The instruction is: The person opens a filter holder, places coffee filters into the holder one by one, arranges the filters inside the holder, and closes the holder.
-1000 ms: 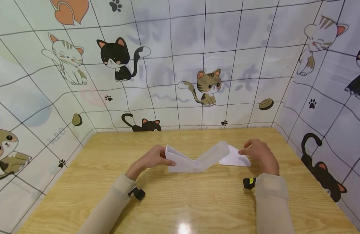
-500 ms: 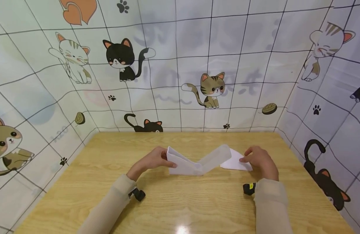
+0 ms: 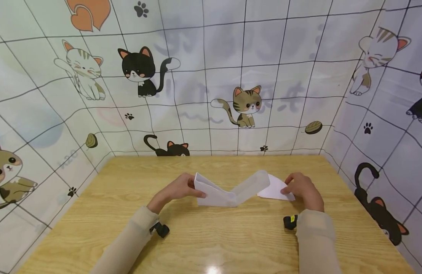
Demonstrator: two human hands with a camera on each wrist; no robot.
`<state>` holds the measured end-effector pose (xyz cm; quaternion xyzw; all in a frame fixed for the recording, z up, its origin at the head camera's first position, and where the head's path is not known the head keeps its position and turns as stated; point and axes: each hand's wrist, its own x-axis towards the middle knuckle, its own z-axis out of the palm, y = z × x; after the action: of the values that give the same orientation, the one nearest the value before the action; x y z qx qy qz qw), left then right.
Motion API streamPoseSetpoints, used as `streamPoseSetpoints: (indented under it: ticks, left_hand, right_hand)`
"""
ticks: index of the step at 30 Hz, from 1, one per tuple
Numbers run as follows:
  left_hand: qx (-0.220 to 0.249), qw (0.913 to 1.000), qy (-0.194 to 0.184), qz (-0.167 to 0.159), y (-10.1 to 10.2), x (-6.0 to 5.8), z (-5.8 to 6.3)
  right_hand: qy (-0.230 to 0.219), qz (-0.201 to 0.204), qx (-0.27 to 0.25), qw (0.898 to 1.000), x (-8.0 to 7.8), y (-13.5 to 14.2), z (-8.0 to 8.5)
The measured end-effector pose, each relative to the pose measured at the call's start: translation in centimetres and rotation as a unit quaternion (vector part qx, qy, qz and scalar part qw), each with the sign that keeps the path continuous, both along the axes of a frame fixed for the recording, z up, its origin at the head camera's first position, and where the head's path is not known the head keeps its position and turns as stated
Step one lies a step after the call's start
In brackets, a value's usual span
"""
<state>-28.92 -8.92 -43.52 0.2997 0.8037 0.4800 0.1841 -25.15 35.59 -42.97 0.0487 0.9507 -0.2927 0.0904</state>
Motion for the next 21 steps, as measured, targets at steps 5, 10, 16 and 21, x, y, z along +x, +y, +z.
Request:
streamPoseSetpoints:
  ticks: [5, 10, 16, 21]
  left_hand:
    - [0.0, 1.0, -0.004, 0.005, -0.09, -0.01, -0.11]
    - [0.0, 1.0, -0.002, 0.002, -0.11, -0.05, -0.12]
    - [0.0, 1.0, 0.002, 0.002, -0.07, -0.05, -0.21]
    - [-0.002, 1.0, 0.003, 0.001, -0.01, -0.1, -0.22]
  right_hand:
    - [-0.002, 0.0, 0.007, 1.0, -0.15, -0.17, 0.06]
    - [-0.006, 0.001, 0.007, 1.0, -0.11, -0.09, -0.01]
    - [0.001, 0.006, 0.006, 1.0, 0.01, 0.0, 0.14]
    - [0.008, 0.007, 0.009, 1.0, -0.05, 0.08, 0.07]
